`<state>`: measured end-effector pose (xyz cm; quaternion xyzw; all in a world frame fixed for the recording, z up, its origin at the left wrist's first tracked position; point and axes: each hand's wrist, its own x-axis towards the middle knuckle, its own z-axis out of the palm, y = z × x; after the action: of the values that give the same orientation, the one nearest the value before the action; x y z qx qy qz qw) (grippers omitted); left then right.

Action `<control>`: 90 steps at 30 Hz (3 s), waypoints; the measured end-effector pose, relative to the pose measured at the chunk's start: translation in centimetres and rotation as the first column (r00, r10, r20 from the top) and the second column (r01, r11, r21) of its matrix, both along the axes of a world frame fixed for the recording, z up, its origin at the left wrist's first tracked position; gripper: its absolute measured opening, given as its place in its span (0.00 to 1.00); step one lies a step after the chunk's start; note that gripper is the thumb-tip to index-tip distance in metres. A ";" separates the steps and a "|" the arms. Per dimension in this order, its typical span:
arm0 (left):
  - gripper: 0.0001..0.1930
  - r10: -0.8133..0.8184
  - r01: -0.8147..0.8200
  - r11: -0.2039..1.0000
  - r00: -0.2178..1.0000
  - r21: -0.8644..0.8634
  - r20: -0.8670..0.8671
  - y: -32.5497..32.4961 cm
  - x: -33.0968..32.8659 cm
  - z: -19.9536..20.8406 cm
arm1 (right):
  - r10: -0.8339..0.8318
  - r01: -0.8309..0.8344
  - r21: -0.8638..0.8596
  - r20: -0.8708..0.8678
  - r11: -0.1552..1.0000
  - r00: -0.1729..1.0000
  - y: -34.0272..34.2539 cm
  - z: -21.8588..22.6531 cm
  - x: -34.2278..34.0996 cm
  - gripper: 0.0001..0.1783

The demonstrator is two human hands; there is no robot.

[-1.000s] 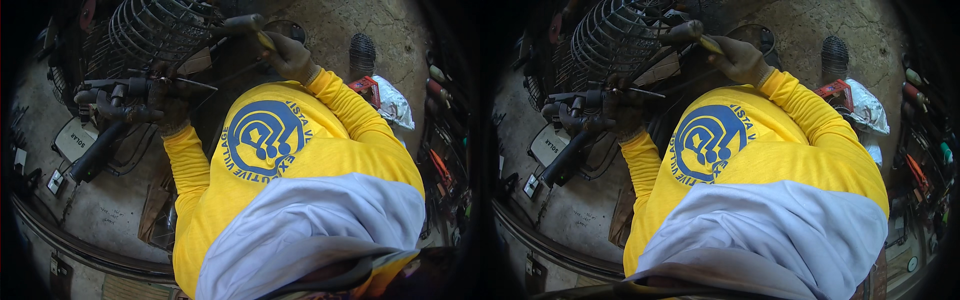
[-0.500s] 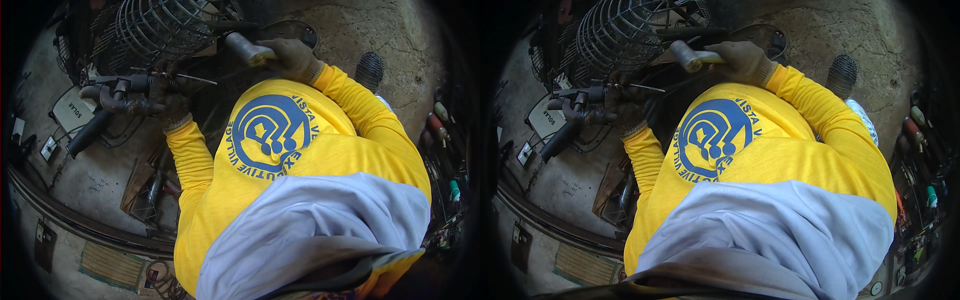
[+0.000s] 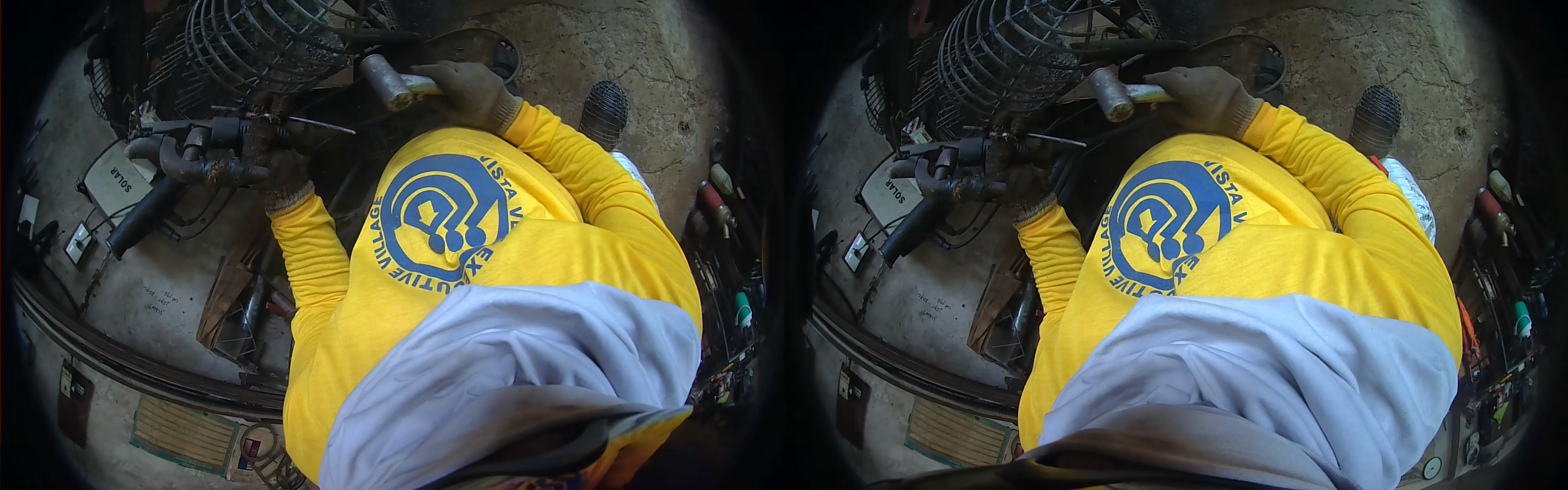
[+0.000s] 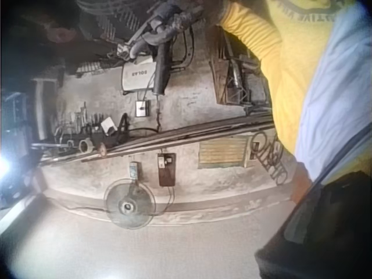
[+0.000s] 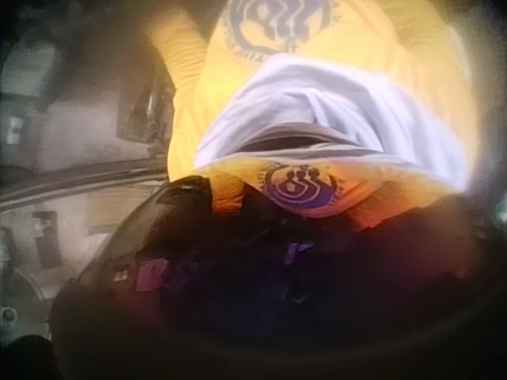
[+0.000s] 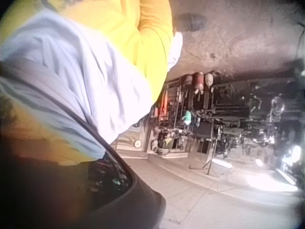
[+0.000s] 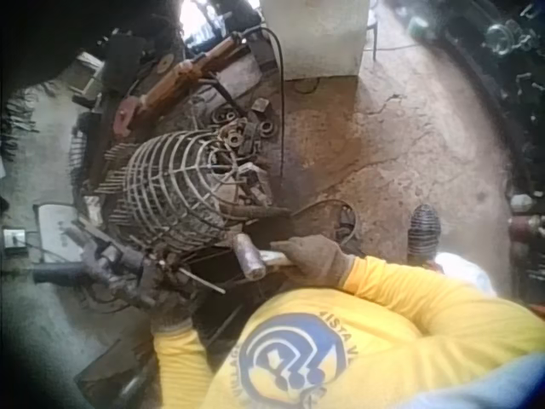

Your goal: The person uses an angle grinder on a metal structure, performs welding with a welding rod and electrode holder, and strikes the welded area with a hammer.

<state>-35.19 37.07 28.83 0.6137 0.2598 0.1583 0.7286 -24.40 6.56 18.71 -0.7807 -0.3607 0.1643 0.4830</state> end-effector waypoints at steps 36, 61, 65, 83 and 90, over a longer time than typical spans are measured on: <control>0.14 0.077 -0.076 0.996 0.997 0.040 -0.017 2.5 -0.9 2.0 | -0.110 0.111 0.065 -0.017 0.992 0.994 2.8 0.8 0.6 0.27; 0.13 0.385 -0.366 0.909 0.921 0.200 -0.066 -2.4 -1.3 3.7 | -0.196 0.052 -0.439 -0.291 0.897 0.936 -11.2 -9.5 8.2 0.28; 0.13 0.408 -0.388 0.895 0.911 0.221 -0.055 -2.3 -0.9 3.4 | -0.161 0.043 -0.386 -0.279 0.921 0.947 -9.9 -8.6 8.4 0.28; 0.12 0.446 -0.432 0.865 0.895 0.256 0.000 -2.9 -1.2 2.5 | -0.088 -0.010 -0.347 -0.265 0.938 0.960 -10.2 -8.0 7.7 0.28; 0.12 0.457 -0.446 0.858 0.889 0.253 0.017 -2.8 -1.5 1.7 | -0.072 -0.023 -0.351 -0.256 0.936 0.964 -10.2 -7.4 7.6 0.27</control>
<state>-36.64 34.23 30.54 0.6259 0.3902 0.3426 0.5819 -16.78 -3.64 11.27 -0.8297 -0.2481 0.3228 0.3819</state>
